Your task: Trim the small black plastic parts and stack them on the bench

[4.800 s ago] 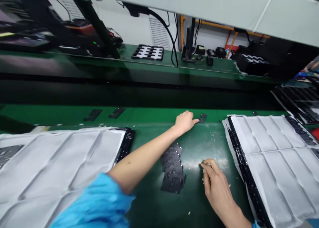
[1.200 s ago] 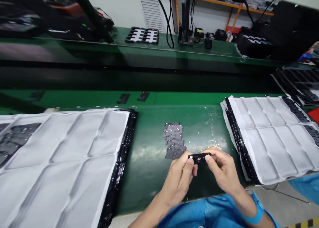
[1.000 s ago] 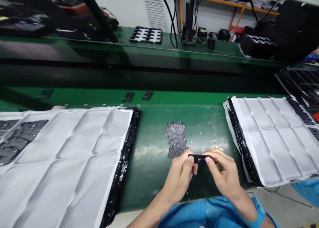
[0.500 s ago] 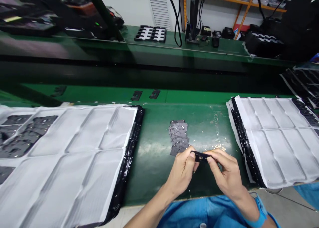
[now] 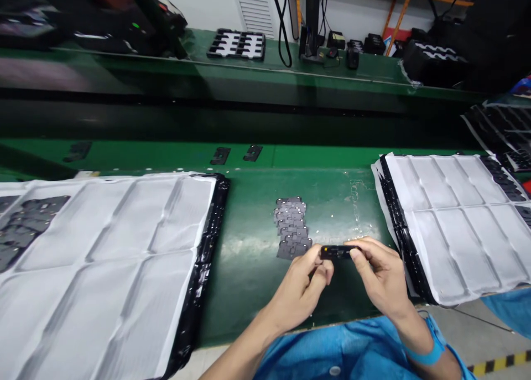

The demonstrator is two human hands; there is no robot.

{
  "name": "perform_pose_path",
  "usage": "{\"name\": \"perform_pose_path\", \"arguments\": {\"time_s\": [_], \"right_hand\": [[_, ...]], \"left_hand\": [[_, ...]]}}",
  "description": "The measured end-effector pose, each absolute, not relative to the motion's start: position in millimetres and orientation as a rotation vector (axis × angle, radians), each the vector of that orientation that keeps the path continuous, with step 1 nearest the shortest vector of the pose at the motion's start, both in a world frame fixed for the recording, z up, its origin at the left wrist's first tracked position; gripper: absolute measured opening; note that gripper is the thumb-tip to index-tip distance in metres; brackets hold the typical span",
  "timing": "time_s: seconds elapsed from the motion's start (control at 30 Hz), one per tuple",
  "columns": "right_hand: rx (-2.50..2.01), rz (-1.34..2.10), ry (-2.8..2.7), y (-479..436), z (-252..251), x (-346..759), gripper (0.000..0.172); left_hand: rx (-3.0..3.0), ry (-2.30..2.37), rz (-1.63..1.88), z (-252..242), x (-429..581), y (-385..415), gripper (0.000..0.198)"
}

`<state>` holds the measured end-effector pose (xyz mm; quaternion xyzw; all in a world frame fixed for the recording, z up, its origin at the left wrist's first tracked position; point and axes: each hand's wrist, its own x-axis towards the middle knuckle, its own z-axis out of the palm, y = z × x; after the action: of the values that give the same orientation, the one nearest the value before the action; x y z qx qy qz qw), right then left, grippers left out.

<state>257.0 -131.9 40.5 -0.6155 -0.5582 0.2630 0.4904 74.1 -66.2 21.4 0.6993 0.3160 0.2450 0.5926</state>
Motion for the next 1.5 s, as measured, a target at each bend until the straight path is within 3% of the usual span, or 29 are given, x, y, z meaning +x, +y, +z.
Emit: {"name": "perform_pose_path", "arguments": {"time_s": [0.17, 0.3, 0.57, 0.93, 1.2, 1.5], "right_hand": [[-1.568, 0.599, -1.264, -130, 43, 266, 0.022], [-1.575, 0.595, -1.262, -130, 42, 264, 0.023], [-1.578, 0.529, -1.218, -130, 38, 258, 0.027], [-1.572, 0.471, -1.099, -121, 34, 262, 0.023], [-1.552, 0.525, -1.066, -122, 30, 259, 0.026], [-1.528, 0.574, -1.113, -121, 33, 253, 0.025]], "left_hand": [[1.710, 0.841, 0.620, 27, 74, -58, 0.012], [1.641, 0.829, 0.795, 34, 80, -53, 0.026], [1.534, 0.790, 0.823, 31, 90, -53, 0.020], [2.287, 0.836, 0.712, 11, 87, -58, 0.030], [1.719, 0.838, 0.864, 20, 87, -49, 0.030], [1.372, 0.814, 1.003, 33, 105, -45, 0.016]]}}
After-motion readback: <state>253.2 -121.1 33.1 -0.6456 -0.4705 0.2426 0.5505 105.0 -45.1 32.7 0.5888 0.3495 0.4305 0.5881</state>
